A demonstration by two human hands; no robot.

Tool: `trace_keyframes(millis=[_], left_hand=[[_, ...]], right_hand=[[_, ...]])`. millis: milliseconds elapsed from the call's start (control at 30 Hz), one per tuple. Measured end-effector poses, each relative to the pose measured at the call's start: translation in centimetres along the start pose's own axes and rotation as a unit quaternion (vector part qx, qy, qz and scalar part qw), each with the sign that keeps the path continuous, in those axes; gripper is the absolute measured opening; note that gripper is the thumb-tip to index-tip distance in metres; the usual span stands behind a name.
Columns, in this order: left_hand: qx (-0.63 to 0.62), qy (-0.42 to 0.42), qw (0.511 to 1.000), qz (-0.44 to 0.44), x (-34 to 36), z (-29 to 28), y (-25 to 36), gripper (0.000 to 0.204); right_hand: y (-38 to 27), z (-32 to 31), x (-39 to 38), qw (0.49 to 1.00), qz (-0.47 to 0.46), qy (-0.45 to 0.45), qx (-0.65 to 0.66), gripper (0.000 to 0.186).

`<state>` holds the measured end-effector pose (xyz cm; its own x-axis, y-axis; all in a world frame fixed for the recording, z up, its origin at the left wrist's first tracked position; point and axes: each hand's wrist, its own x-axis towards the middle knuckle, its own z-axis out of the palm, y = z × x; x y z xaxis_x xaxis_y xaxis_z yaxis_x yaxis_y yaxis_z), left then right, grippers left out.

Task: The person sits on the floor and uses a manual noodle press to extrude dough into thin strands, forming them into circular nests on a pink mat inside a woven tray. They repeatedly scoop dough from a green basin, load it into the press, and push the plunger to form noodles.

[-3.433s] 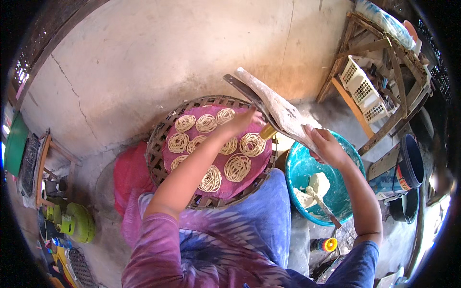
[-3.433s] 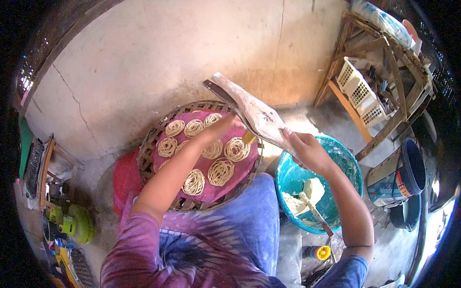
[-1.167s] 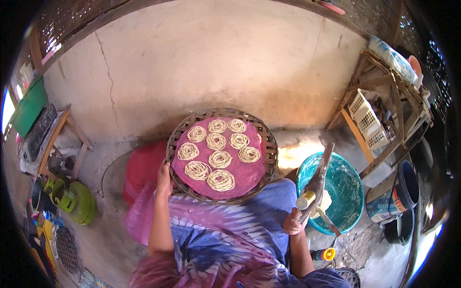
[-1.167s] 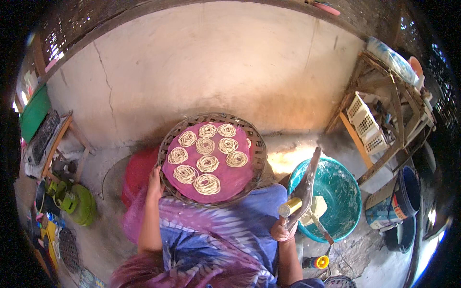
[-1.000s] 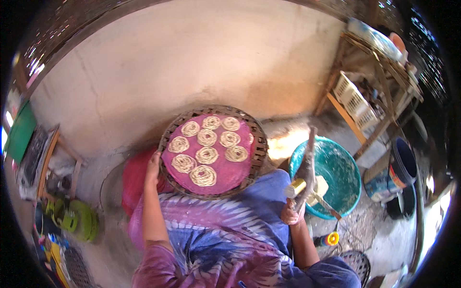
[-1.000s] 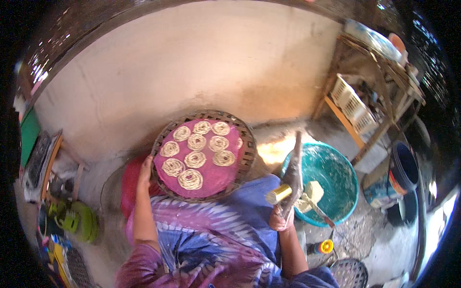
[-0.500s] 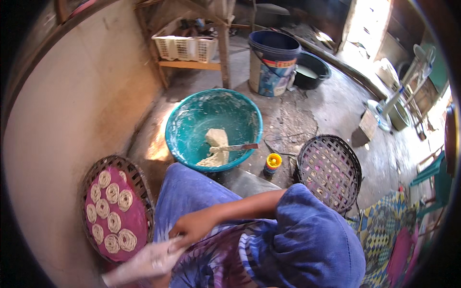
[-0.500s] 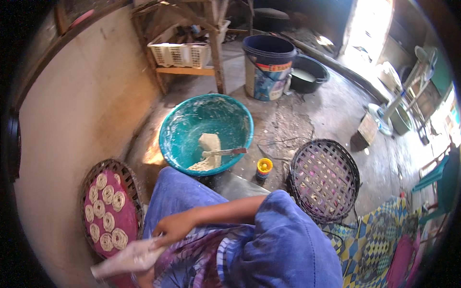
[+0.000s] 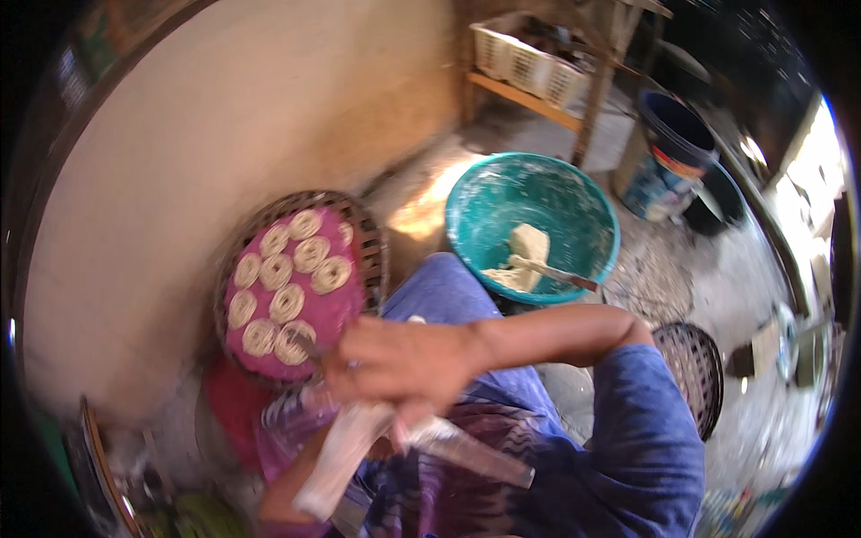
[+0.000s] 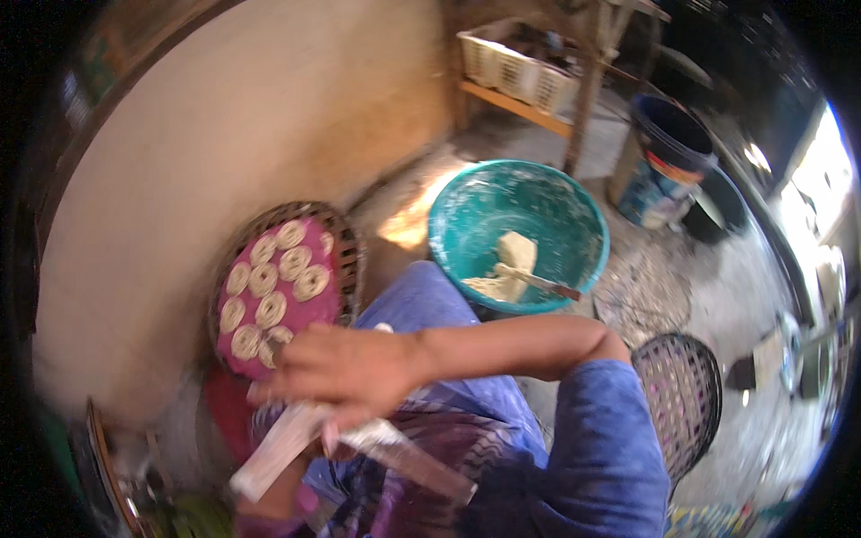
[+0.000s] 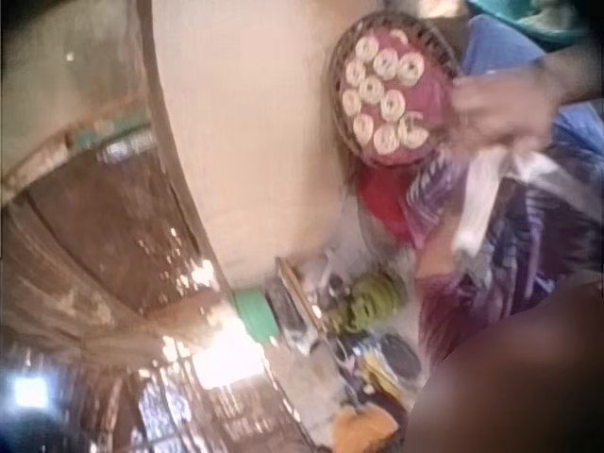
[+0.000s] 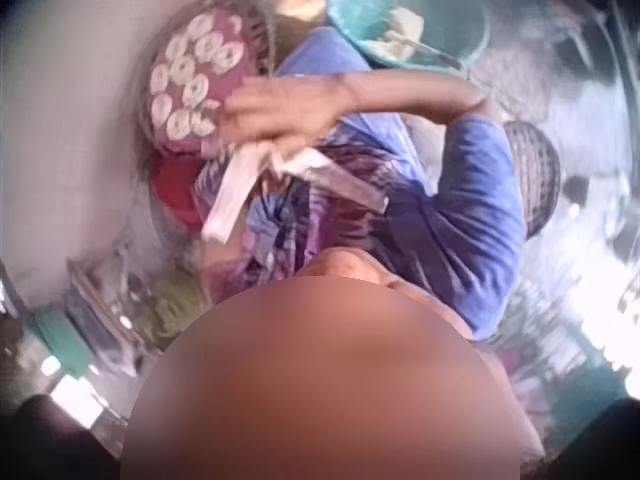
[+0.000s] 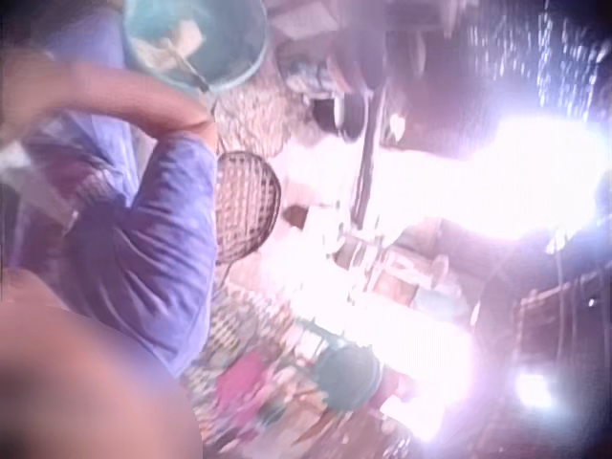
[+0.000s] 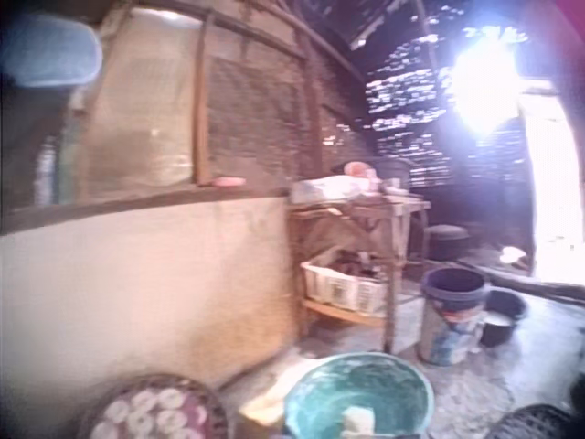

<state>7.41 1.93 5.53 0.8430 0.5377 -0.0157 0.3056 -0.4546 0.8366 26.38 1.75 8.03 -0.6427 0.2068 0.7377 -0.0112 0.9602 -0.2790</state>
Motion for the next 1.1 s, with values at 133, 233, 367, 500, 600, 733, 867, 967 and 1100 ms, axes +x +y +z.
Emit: trace_keyframes(millis=[133, 233, 367, 500, 600, 733, 867, 967, 1100], left_hand=[[-0.049, 0.013, 0.999, 0.016, -0.1, 0.0, 1.2, 0.045], [-0.07, 0.035, 0.997, 0.027, -0.4, -0.5, 2.8, 0.042], [0.017, 0.065, 0.997, -0.025, -1.4, -1.3, 4.3, 0.044], [0.227, 0.011, 0.958, -0.178, -4.1, -0.6, 2.7, 0.05], [0.148, 0.247, 0.955, -0.073, -7.3, -0.1, -0.8, 0.033], [-0.358, 0.305, 0.882, 0.021, -7.0, 1.7, -5.3, 0.024], [-0.521, 0.362, 0.763, 0.122, -2.4, 4.4, -5.9, 0.051], [-0.424, 0.399, 0.802, 0.134, -1.9, 4.4, -4.8, 0.053], [-0.406, 0.435, 0.799, 0.085, -4.9, 3.4, -4.6, 0.054]], right_hand=[[-5.5, -0.4, 5.5, 0.993, -0.112, -0.036, -0.003, 0.047], [-5.2, -1.7, 6.9, 0.993, 0.073, -0.091, 0.025, 0.045], [-2.9, -3.0, 6.2, 0.962, 0.265, 0.055, 0.02, 0.042], [-2.8, -6.7, 3.3, 0.938, 0.307, 0.157, 0.042, 0.036], [-2.8, -11.1, -0.2, 0.84, 0.341, 0.384, 0.178, 0.031], [-0.8, -12.2, -4.8, 0.748, 0.213, 0.601, 0.185, 0.021], [1.9, -11.3, -9.6, 0.642, 0.177, 0.714, 0.215, 0.019], [3.1, -13.7, -14.8, 0.617, 0.377, 0.688, 0.062, 0.025], [7.0, -19.5, -21.7, 0.615, 0.648, 0.393, -0.217, 0.036]])
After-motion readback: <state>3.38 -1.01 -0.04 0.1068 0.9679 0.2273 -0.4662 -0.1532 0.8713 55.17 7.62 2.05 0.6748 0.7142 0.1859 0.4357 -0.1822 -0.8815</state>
